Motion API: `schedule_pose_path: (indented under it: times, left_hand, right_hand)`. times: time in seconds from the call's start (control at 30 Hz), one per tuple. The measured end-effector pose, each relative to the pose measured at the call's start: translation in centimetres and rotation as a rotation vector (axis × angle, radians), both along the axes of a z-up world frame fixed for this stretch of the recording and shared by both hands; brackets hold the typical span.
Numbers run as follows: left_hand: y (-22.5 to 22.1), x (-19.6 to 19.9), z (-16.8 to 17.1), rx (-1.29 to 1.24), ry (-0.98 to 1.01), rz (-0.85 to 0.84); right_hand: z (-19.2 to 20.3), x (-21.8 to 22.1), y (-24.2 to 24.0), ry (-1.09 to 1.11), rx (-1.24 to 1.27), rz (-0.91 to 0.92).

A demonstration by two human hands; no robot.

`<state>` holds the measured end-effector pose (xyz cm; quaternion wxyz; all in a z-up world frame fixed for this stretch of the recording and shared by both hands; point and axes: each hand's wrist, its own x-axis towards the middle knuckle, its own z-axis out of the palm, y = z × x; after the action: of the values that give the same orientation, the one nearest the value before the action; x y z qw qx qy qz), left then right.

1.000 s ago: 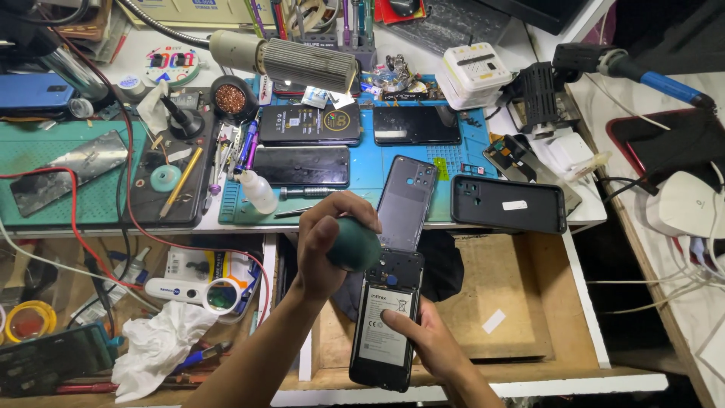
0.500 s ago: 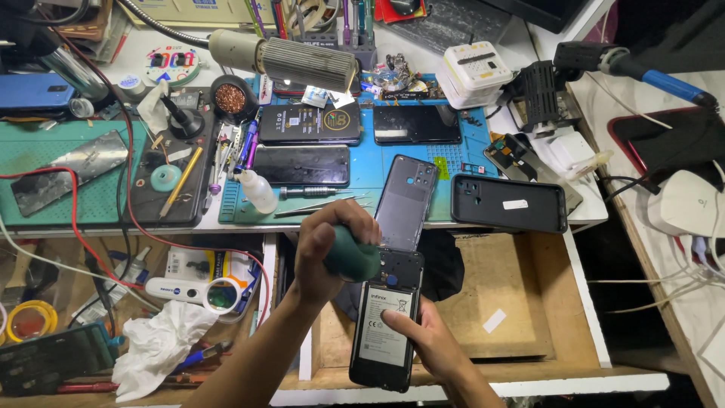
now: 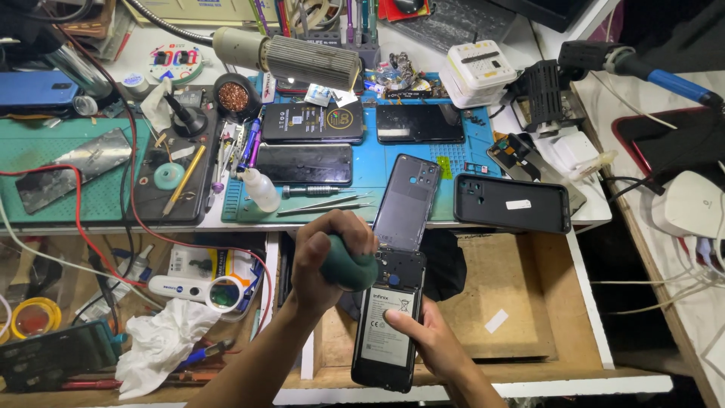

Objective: Repairing a smartphone by disassembling, cleaning, and reassembling its components

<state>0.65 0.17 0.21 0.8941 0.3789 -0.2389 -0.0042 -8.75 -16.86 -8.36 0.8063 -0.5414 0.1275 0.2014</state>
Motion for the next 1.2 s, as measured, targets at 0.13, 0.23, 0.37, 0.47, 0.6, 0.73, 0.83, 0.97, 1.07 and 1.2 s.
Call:
schedule_pose_path:
  times: [0.13,0.23,0.37,0.47,0.6,0.73,0.83,0.97,1.07,1.2]
  left_hand:
    - [-0.1,-0.6,0.5,0.109,-0.058,0.057]
    - [0.0,-1.0,0.2,0.12,-0.049,0.044]
    - [3.3,-2.3,1.3,0.041,0.021,-0.003]
    - [12.3,-3.5,0.3,0.807,0.04,0.269]
    - [22.5,-6.2,-4.6,1.771,0.188,0.252]
    - [25.2,-7.1,-7.8,2.201,0.04,0.195]
    - [17.2,-5.7,-3.8,1.634,0.435,0.296]
    - [5.1,-2.5,-1.6,0.413,1.133,-0.029]
    - [-0.9,-0.4,-4.6,0.252,1.299,-0.234]
    - [-4.4,0.7,-3.0,0.136,1.197,-0.328]
  right_hand:
    - [-0.5,-0.4,0.0,0.075,-0.011,-0.031]
    - [-0.5,-0.3,0.0,0.038,-0.001,-0.027]
    - [0.6,-0.3,-0.2,0.02,0.027,-0.051]
    - [0.2,-0.4,-1.1,0.071,0.107,-0.188]
    - [0.0,0.2,-4.3,0.123,0.159,-0.32]
    - [1.9,0.3,-6.8,0.196,-0.043,-0.512]
    - [2.0,-0.2,-7.3,0.216,-0.063,-0.604]
    - [2.2,-0.6,-6.8,0.165,-0.043,-0.672]
    - [2.9,-0.4,-6.5,0.268,-0.08,-0.674]
    - [4.1,-0.4,-6.5,0.311,-0.103,-0.66]
